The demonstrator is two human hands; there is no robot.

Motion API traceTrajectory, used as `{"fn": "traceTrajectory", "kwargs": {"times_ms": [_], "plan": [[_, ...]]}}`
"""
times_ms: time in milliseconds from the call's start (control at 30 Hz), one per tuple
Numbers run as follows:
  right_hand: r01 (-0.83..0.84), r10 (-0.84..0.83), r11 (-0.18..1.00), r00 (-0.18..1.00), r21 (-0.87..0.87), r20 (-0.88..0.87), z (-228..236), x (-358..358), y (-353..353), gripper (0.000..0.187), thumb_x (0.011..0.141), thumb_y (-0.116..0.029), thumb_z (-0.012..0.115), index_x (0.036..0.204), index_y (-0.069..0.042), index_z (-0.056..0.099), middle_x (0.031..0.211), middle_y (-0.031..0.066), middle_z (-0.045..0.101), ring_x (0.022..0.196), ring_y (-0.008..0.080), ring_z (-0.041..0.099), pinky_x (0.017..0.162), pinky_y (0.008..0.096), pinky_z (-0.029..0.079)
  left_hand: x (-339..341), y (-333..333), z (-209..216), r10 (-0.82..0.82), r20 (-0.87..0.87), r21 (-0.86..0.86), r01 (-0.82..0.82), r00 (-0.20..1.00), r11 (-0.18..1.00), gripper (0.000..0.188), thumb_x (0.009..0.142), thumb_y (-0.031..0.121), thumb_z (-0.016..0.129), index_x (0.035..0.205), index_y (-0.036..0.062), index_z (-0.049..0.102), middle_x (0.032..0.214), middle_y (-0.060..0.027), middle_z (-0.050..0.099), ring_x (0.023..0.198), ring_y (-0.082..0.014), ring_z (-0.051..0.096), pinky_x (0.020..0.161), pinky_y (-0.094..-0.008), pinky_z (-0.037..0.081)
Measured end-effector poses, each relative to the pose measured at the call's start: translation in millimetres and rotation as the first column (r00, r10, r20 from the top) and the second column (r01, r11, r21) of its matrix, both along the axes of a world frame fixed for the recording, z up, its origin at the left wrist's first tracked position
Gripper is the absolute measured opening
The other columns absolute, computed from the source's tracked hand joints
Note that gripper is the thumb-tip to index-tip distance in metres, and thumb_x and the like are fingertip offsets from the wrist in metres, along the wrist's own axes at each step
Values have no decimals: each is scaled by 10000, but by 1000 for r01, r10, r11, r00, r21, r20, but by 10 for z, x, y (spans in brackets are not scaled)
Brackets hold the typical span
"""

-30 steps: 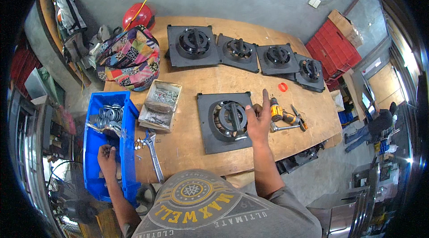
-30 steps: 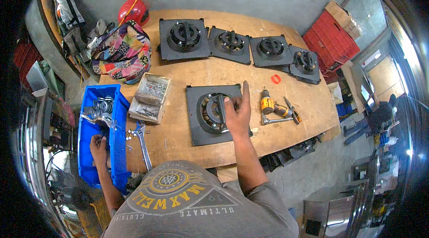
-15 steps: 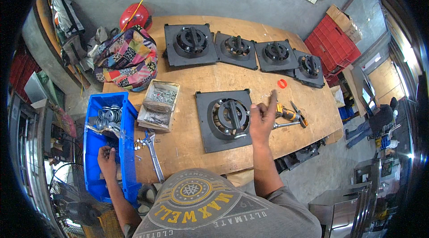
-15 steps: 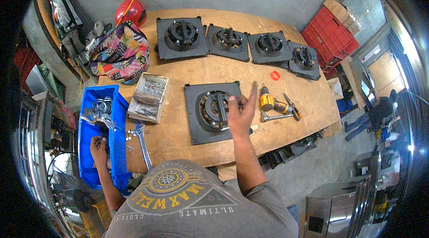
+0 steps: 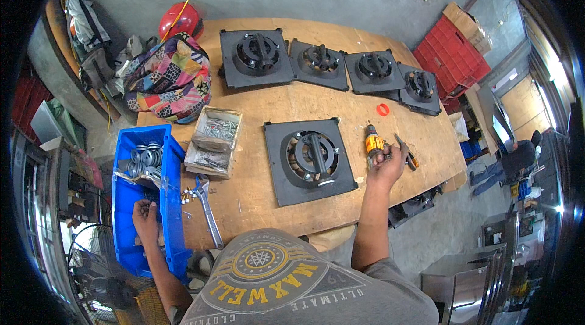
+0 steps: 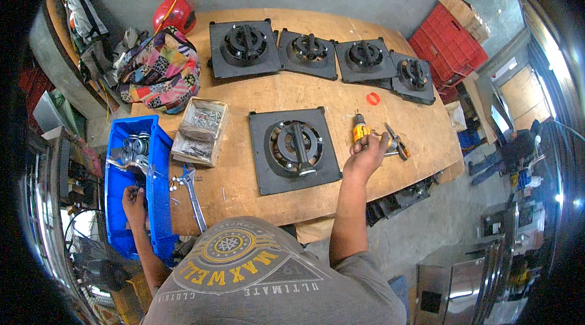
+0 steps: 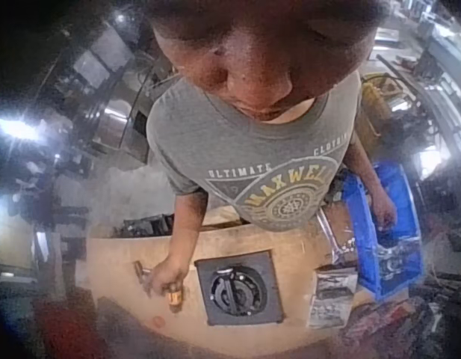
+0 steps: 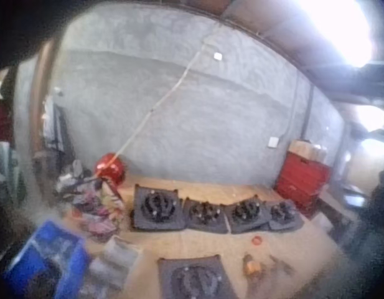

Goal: The person assembles small fan units on a wooden workbench. They place a fan into a square housing, insert a white ring and a metal pin, and secure the assembly with a screwdriver. The person repeats this process for multiple units, moving completed units aside and retrieving new parts from a blue bin.

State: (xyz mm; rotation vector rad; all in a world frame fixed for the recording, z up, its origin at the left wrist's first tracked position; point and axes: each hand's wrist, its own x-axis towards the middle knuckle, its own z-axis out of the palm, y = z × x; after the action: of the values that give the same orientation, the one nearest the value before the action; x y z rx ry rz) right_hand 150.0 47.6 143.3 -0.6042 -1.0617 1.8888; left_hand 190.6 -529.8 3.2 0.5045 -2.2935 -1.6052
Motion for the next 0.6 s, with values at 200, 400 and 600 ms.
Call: {"fn": "traceTrajectory", "kwargs": {"times_ms": [200,400,600], "plan": [[-36,36,999,999,18,6,-4,-15,-95,708,911,-132,546,1541,-43,233,764,29,465,543,108,414,478,252,340,12,37,66,23,-4,-68,-23,1000,997,121,912,71,679,955,7,585,765,12,541,681,-62,453,593,-228,373],[-37,36,998,999,55,14,41,-61,-151,720,913,-125,547,1547,-38,215,751,23,458,533,104,398,475,245,340,29,18,30,16,-6,-87,-17,1000,996,144,923,98,682,963,3,582,767,13,542,680,-63,456,593,-228,376],[-136,96,908,988,398,117,79,-17,-231,551,915,-109,601,1446,-63,458,724,-27,450,572,42,390,467,196,320,48,188,427,60,36,31,-61,998,998,169,919,115,693,972,2,580,806,-31,593,737,-99,564,667,-245,475]]}}
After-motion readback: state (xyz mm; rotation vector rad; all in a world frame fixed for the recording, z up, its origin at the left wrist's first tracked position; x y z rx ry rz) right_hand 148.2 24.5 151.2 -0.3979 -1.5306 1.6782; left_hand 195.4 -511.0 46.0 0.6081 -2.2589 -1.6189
